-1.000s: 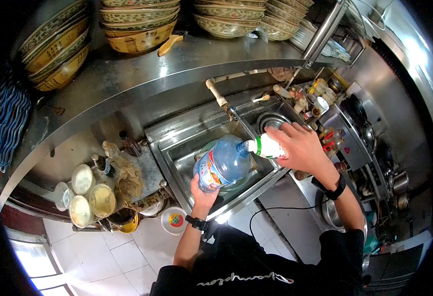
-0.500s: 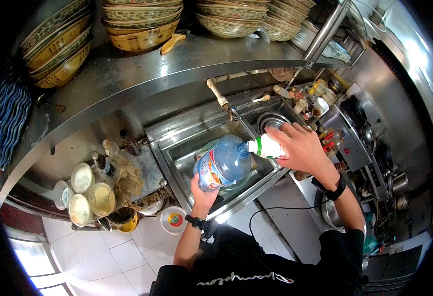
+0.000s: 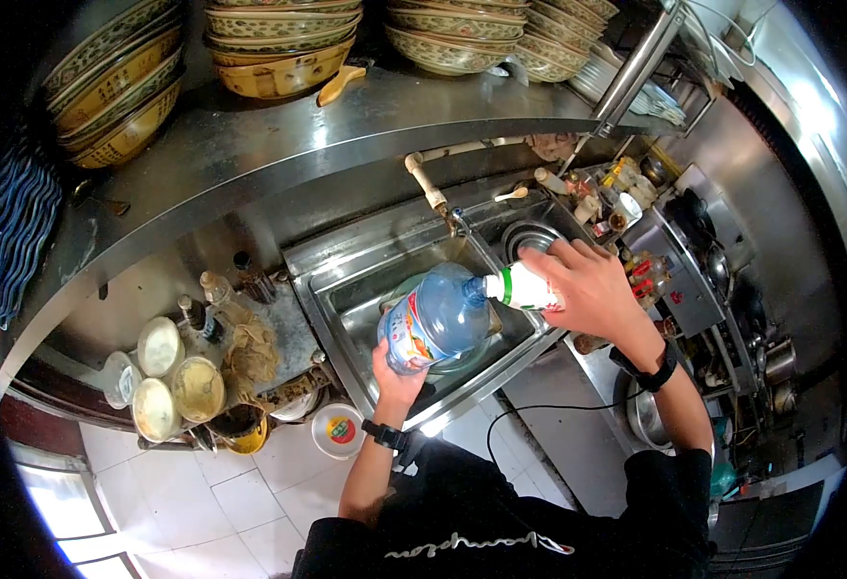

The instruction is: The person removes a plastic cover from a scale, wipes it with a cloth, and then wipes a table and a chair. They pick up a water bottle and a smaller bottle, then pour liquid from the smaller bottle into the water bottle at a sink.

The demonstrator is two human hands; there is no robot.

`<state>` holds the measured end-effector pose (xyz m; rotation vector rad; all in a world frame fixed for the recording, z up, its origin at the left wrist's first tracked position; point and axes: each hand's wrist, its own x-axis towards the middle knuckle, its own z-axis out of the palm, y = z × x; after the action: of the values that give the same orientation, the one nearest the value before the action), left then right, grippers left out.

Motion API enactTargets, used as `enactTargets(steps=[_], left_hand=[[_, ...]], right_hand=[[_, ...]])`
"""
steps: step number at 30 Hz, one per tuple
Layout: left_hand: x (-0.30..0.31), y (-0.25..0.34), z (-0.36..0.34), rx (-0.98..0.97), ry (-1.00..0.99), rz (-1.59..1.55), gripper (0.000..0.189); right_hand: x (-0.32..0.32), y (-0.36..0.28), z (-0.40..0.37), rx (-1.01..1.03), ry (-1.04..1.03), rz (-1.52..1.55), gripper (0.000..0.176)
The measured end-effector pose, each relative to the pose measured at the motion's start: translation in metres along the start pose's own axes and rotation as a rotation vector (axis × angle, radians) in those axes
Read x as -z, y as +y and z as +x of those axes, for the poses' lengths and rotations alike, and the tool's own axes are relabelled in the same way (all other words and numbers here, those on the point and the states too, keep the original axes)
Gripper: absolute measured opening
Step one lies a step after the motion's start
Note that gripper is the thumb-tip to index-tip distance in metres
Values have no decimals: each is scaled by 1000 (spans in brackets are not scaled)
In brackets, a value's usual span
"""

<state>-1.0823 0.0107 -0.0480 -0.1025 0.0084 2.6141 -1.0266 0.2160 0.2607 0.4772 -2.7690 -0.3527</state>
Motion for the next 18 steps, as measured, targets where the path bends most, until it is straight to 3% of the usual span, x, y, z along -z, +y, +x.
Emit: enactTargets(steps=[7, 18], left_hand=[[-4, -1, 0, -58, 39, 119, 72], [-2, 1, 0, 3, 5, 20, 67]], right_hand=[[0, 0, 0, -2, 0, -8, 66], [0, 1, -2, -7, -1, -15, 66]])
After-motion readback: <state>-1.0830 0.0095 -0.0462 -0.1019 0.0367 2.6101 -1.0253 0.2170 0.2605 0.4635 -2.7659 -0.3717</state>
